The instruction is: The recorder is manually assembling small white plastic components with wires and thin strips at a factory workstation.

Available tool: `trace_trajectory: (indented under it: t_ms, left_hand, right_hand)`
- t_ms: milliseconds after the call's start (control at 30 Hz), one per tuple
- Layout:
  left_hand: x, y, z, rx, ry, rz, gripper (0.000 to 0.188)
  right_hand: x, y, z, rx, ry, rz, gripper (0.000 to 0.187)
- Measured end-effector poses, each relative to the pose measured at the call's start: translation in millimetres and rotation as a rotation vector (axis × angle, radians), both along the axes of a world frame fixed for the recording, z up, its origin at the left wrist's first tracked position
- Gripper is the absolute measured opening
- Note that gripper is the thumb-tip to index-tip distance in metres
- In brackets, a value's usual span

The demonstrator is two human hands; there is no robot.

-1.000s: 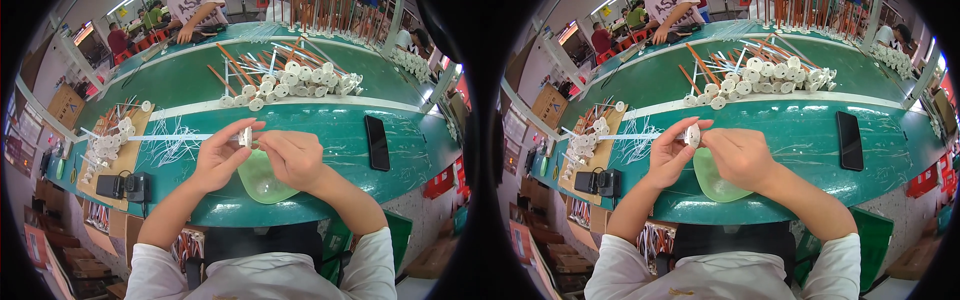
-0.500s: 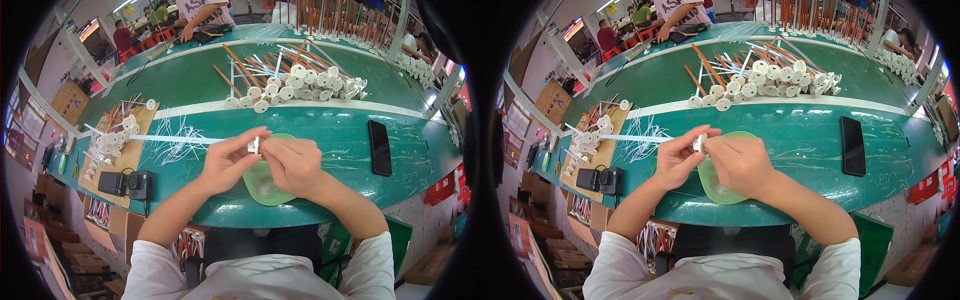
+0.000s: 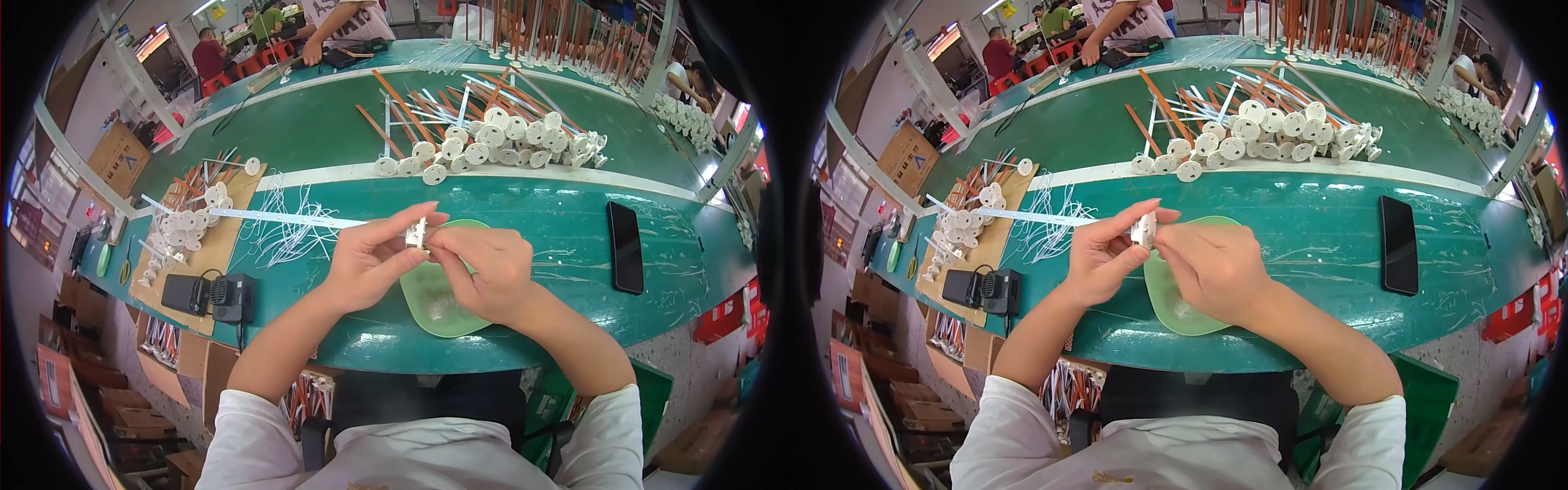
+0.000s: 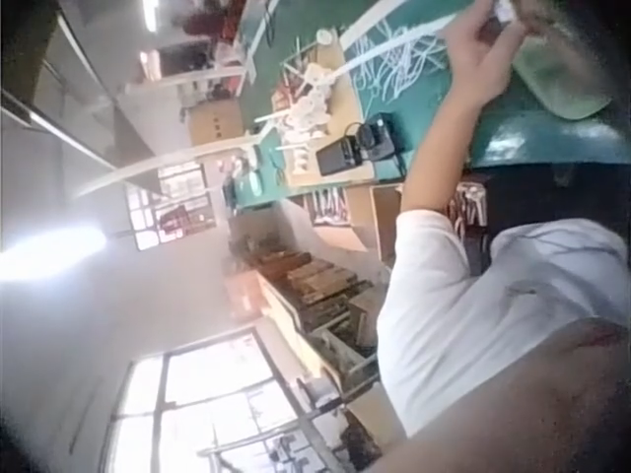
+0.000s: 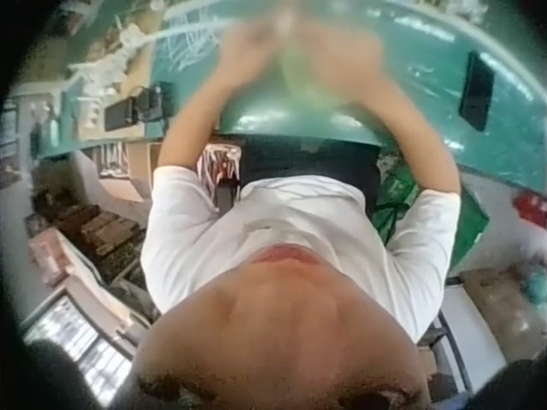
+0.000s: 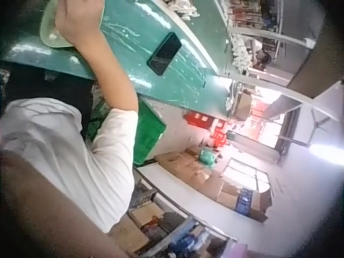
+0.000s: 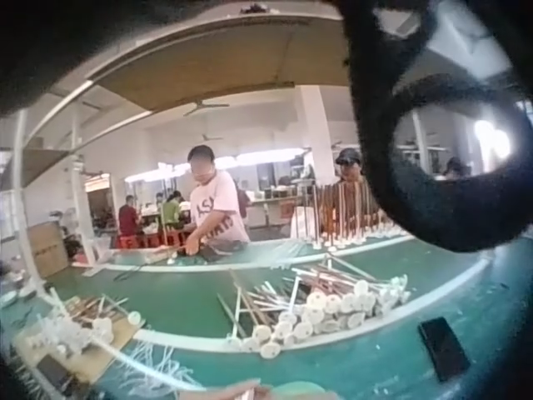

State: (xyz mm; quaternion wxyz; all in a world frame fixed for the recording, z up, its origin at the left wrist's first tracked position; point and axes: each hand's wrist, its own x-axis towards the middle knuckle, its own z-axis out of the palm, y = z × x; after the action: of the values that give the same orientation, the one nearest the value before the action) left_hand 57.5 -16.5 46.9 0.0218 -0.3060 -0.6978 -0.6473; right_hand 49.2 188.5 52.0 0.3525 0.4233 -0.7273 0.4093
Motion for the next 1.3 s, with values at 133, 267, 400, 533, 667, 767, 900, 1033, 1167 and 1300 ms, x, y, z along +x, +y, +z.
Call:
trace_trajectory:
  t_ms: [133,267,400,533,667,767,900,1033,1167,1300]
  left_hand:
    - [0.5,1.4,-2.1,-0.091,0.012,0.016,0.050]
    - [-14.9,-7.8,-1.1,-0.153,0.188,-0.032,0.049]
    - [-56.4,-69.3,37.4,-0.292,0.204,0.402,0.036]
    - [-73.6,-211.8,81.6,-0.596,0.038,0.718,0.037]
    - [-64.7,-308.1,130.2,-0.732,-0.068,0.989,0.053]
    - [-42.1,-321.8,143.1,-0.769,-0.143,1.145,0.056]
    - [-16.8,-391.0,110.7,-1.105,-0.019,1.374,0.063]
    - [-6.3,-432.2,82.0,-1.378,-0.139,1.346,0.065]
    - [-11.1,-381.3,74.3,-1.291,-0.097,1.263,0.061]
    - [-28.4,-299.6,90.2,-1.389,0.080,1.362,0.051]
  right_hand:
    - [7.4,1.6,3.3,0.056,-0.006,-0.033,0.015]
    - [1.1,-5.4,-11.7,0.003,-0.025,-0.052,0.014]
    - [-1.8,3.4,-17.0,-0.024,-0.131,-0.042,0.014]
    - [-5.0,-5.8,-9.6,0.013,-0.099,-0.007,0.014]
    - [-1.7,0.2,-3.2,0.097,-0.062,-0.090,0.013]
    - [-6.5,5.2,-3.3,0.104,-0.056,-0.069,0.011]
    - [-4.3,-0.4,-5.6,0.189,-0.114,0.095,0.007]
    - [2.5,-3.5,-2.9,0.245,-0.090,0.166,0.006]
    - [3.9,-0.8,-3.1,0.234,-0.140,0.161,0.006]
    - [-2.1,1.5,-7.5,0.228,-0.096,0.177,0.006]
